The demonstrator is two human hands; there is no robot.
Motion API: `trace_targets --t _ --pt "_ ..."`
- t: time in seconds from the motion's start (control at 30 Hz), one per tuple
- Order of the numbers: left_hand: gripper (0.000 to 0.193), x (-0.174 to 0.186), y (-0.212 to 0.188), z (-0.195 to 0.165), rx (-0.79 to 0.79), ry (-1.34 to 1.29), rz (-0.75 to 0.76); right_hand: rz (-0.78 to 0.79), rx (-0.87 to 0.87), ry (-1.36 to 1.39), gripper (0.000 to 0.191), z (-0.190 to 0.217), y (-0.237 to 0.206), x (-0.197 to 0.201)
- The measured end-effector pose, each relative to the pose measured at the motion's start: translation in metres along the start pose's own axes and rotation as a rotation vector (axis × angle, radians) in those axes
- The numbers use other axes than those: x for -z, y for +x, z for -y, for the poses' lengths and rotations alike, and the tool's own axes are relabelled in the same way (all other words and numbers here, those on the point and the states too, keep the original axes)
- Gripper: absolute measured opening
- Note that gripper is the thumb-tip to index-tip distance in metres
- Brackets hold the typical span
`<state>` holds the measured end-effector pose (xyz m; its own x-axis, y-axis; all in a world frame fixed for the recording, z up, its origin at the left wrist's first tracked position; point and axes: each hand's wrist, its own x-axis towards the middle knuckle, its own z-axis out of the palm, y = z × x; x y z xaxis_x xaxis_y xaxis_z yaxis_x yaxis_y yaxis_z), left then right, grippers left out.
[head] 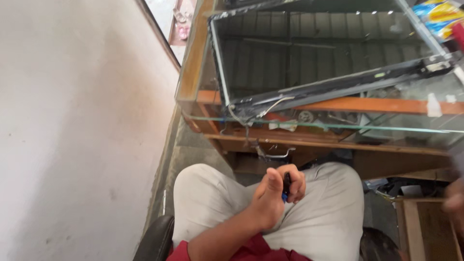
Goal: The person is repairing a disassembled electronic device, likely a tablet or monitor. They use a screwdriver to remove a screw, then use pliers and a soldering iron to work on a small component and wires before reattaching it to the device frame.
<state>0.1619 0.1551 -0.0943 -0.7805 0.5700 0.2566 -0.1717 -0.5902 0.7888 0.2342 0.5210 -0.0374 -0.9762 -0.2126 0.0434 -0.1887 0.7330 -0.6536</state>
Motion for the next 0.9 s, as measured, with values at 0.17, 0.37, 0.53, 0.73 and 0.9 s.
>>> trace_targets --t 0.17,0.37,0.53,0.73,0.9 --pt "0.069 0.002 -0.028 -0.027 0.014 0.117 0.004 0.345 0.139 0.136 0.064 0.042 -0.034 -0.067" --pt "0.078 -0.009 -0.059 -0.061 -0.011 0.278 -0.010 0.227 0.046 0.102 0.059 0.106 -0.054 -0.091" --pt "0.080 -0.016 -0.071 -0.082 -0.080 0.350 0.044 0.226 0.098 0.059 0.056 0.118 -0.059 -0.086" --pt "0.080 -0.026 -0.072 -0.090 -0.096 0.398 0.015 0.340 0.136 0.083 0.059 0.113 -0.059 -0.076" --pt "0.077 -0.029 -0.068 -0.094 -0.086 0.433 0.012 0.333 0.265 0.103 0.065 0.095 -0.058 -0.071"
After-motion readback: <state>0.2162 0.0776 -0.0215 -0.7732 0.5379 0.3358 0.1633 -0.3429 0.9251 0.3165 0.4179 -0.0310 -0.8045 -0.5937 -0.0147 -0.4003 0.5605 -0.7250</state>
